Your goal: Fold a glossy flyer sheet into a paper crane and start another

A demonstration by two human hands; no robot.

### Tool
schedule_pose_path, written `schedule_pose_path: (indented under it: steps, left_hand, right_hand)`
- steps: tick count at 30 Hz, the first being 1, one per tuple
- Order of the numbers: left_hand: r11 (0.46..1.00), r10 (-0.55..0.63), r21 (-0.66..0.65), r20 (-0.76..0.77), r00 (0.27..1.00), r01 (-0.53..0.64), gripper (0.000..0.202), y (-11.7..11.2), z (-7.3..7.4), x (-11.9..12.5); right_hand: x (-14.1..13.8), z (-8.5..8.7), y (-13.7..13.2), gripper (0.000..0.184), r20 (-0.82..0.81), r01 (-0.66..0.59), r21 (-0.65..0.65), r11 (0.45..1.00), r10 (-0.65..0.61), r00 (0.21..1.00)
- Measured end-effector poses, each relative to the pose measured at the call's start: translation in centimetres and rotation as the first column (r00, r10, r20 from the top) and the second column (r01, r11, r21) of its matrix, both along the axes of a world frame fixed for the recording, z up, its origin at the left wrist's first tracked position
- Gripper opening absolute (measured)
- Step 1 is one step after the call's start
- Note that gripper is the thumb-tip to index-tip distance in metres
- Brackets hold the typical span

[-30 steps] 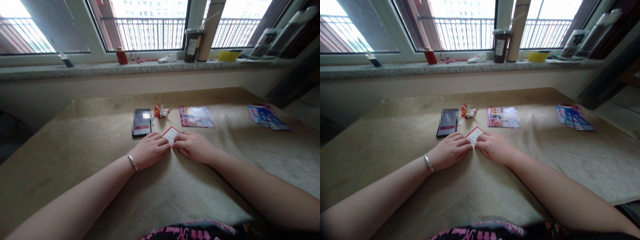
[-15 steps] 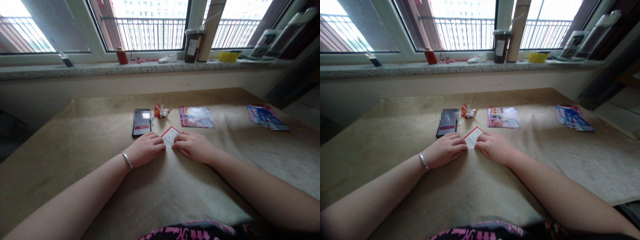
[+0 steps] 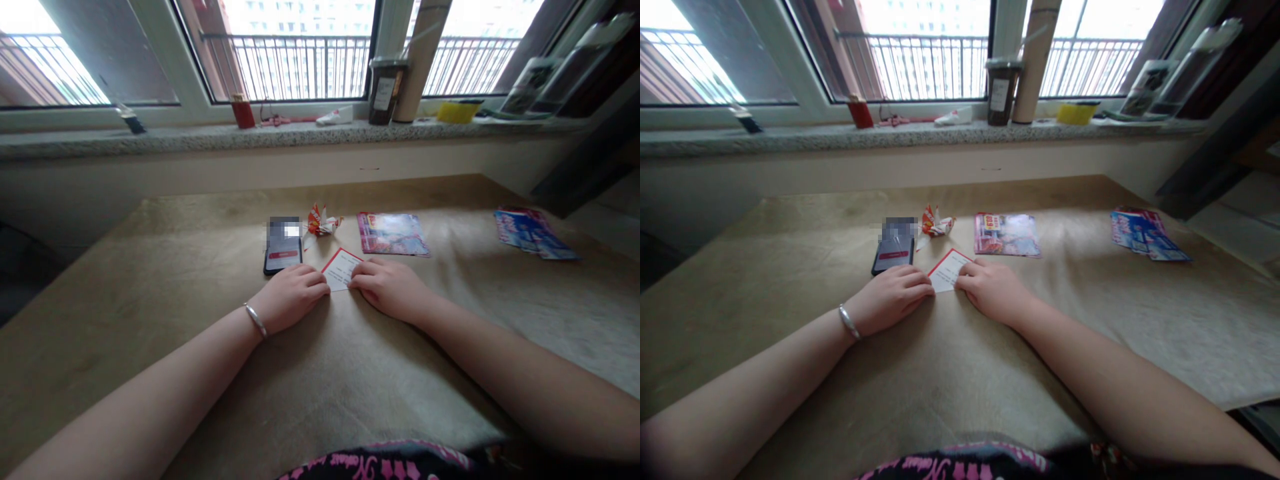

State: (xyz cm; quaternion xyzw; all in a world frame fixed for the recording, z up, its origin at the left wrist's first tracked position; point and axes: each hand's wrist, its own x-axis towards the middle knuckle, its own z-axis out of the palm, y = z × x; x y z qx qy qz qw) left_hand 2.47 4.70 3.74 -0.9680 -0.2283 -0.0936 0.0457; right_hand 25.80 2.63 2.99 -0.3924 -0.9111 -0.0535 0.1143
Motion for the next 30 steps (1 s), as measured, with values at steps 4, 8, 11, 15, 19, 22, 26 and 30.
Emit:
schedule_pose_path:
  steps: [4,8,11,15,19,22,26,30]
  left_hand:
    - [1.0,-0.012,-0.02,0.022,1.0,0.012,0.021,0.2,0.0,-0.3]
    - [0.999,-0.017,-0.039,0.031,0.999,0.018,0.02,0.3,0.1,-0.6]
    - [0.998,-0.021,-0.065,0.036,0.999,0.023,0.017,0.4,0.3,-0.9]
    - [0.996,-0.017,-0.084,0.03,0.999,0.019,0.017,0.4,0.5,-1.1]
    - [0.997,-0.015,-0.074,0.012,1.0,0.016,0.018,0.4,0.7,-1.2]
    - [0.998,-0.017,-0.063,-0.004,1.0,0.016,0.02,0.5,0.8,-1.3]
    - [0.998,-0.042,-0.046,-0.008,0.999,0.041,0.021,0.7,1.1,-1.7]
    - [0.998,-0.03,-0.059,-0.045,0.999,0.028,0.021,0.9,1.3,-2.0]
  right_hand:
    - [0.2,0.0,0.0,0.023,-0.01,0.002,-0.007,1.0,-0.002,1.0]
    - [0.3,-0.2,0.0,0.024,-0.024,-0.016,-0.011,1.0,0.015,1.0]
    - [0.4,-0.3,0.1,0.023,-0.034,-0.026,-0.017,1.0,0.026,0.999]
    - [0.4,-0.3,0.0,0.023,-0.04,-0.028,-0.033,0.999,0.026,0.999]
    - [0.5,-0.3,0.0,0.023,-0.058,-0.04,-0.039,0.998,0.038,0.998]
    - [0.5,-0.4,0.0,0.023,-0.066,-0.047,-0.04,0.998,0.044,0.997]
    - [0.6,-0.4,0.0,0.023,-0.055,-0.05,-0.039,0.998,0.048,0.997]
    - [0.7,-0.4,0.1,0.023,-0.041,-0.041,-0.046,0.998,0.039,0.998]
